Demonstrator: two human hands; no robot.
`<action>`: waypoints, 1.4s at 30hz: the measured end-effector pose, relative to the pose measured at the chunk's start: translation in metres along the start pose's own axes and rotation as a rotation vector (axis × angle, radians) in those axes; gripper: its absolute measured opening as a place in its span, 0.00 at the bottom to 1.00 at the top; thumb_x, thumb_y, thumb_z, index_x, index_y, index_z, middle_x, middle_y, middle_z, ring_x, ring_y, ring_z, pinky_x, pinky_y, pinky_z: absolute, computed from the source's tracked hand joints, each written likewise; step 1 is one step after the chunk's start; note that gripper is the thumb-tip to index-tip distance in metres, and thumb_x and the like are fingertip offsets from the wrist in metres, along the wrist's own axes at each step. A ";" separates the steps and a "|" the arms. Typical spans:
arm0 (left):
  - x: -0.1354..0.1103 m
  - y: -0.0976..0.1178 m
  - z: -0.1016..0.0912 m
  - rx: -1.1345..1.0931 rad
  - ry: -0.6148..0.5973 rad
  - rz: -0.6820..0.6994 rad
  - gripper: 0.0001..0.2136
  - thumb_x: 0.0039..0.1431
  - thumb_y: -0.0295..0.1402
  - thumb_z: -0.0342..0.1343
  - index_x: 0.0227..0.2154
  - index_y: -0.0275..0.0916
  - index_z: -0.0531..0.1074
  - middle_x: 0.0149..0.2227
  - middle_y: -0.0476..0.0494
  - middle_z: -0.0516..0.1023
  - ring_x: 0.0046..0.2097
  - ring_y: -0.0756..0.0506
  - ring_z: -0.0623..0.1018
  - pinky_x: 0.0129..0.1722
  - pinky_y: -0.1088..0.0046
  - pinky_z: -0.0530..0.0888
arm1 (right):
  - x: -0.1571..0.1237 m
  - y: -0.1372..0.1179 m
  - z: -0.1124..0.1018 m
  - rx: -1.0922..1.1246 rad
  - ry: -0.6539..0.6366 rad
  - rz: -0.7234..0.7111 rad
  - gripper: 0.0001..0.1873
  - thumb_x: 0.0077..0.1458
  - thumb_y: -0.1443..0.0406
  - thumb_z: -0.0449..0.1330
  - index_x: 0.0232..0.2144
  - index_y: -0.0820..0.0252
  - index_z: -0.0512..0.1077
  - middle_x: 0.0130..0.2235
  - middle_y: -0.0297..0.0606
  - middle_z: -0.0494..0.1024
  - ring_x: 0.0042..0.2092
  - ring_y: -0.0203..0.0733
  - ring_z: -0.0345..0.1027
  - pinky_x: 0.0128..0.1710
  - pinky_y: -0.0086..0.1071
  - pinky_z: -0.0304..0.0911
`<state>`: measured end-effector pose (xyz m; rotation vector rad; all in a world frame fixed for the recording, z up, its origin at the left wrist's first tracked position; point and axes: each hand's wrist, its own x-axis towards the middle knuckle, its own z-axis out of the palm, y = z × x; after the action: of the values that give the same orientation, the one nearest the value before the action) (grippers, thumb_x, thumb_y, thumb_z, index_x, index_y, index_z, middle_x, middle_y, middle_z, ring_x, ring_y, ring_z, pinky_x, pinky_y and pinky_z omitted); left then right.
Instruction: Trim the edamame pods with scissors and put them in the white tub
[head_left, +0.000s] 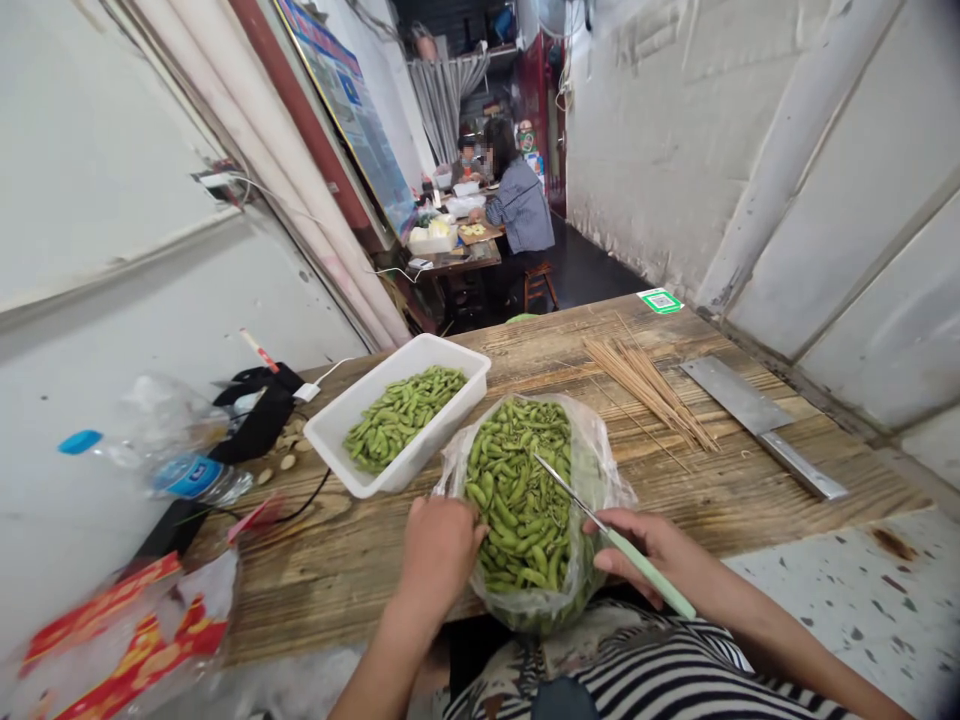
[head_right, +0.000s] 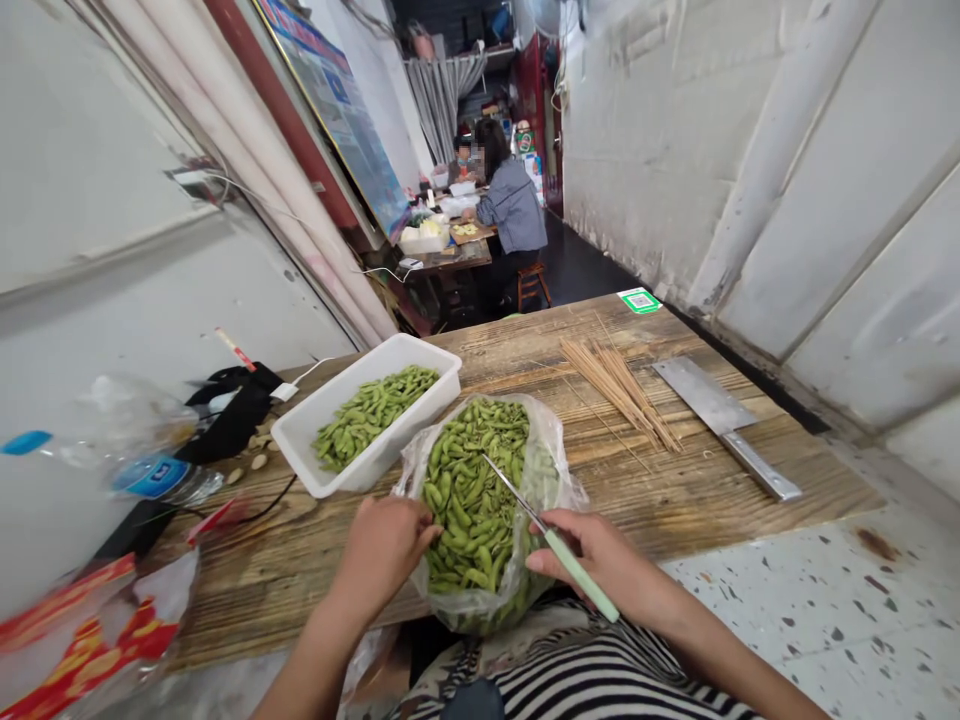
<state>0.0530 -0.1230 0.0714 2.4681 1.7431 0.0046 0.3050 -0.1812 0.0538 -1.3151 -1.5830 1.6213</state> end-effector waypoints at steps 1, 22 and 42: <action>-0.001 0.001 0.002 0.033 -0.029 -0.010 0.07 0.49 0.31 0.57 0.19 0.39 0.74 0.27 0.34 0.79 0.36 0.35 0.76 0.37 0.63 0.62 | 0.000 -0.001 0.000 -0.002 0.000 -0.003 0.26 0.53 0.48 0.57 0.42 0.64 0.68 0.22 0.25 0.58 0.19 0.29 0.49 0.18 0.24 0.46; 0.000 0.023 0.000 -1.068 -0.118 -0.041 0.17 0.57 0.43 0.50 0.34 0.36 0.77 0.25 0.49 0.73 0.31 0.47 0.70 0.33 0.75 0.66 | -0.007 -0.012 -0.001 -0.187 -0.056 -0.123 0.20 0.52 0.54 0.62 0.42 0.62 0.73 0.33 0.31 0.74 0.35 0.40 0.66 0.34 0.24 0.60; 0.001 0.034 0.004 -1.233 -0.195 -0.053 0.13 0.53 0.42 0.55 0.28 0.35 0.75 0.20 0.50 0.71 0.25 0.50 0.69 0.27 0.77 0.64 | -0.005 -0.011 0.002 -0.190 -0.018 -0.030 0.16 0.52 0.55 0.61 0.34 0.63 0.74 0.29 0.30 0.71 0.32 0.39 0.65 0.31 0.24 0.59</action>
<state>0.0854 -0.1333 0.0710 1.4366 1.1281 0.6050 0.3025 -0.1849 0.0654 -1.3673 -1.7957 1.4982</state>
